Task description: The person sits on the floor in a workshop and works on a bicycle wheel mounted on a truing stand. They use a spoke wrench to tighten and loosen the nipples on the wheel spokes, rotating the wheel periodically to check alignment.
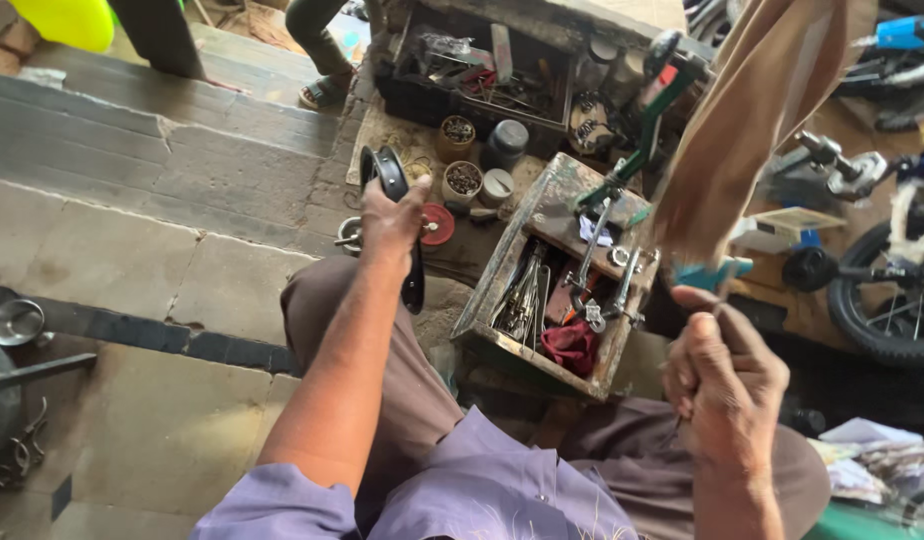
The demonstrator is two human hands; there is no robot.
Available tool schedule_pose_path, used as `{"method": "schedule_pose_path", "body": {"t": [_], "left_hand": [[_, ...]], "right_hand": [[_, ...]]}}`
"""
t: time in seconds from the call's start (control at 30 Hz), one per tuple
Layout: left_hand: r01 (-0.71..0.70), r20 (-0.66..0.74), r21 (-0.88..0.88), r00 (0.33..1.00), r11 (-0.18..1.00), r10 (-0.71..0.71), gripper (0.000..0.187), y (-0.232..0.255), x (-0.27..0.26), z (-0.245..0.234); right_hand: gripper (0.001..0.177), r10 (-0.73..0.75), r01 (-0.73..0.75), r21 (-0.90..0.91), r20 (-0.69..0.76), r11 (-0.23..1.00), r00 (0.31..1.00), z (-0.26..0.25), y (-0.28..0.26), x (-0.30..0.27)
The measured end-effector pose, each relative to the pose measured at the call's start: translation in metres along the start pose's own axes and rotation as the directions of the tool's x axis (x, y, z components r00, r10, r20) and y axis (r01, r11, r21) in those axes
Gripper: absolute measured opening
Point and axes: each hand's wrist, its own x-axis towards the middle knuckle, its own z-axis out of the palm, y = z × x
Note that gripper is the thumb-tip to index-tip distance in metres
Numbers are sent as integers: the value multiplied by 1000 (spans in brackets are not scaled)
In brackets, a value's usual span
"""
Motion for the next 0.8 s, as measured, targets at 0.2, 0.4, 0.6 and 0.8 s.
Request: {"method": "schedule_pose_path", "body": {"t": [0.2, 0.4, 0.6, 0.8], "left_hand": [[21, 40, -204, 999, 979, -13, 30, 15, -17, 1], [53, 23, -354, 999, 934, -48, 28, 22, -26, -5], [112, -39, -250, 991, 962, -126, 34, 16, -22, -5], [146, -116, -209, 978, 967, -172, 30, 16, 12, 0]], "right_hand": [[28, -184, 173, 143, 66, 974, 981, 39, -9, 62], [26, 68, -73, 114, 50, 991, 996, 103, 64, 164], [25, -28, 29, -86, 3, 996, 1000, 152, 225, 273], [48, 246, -193, -303, 149, 933, 958, 178, 352, 363]]}}
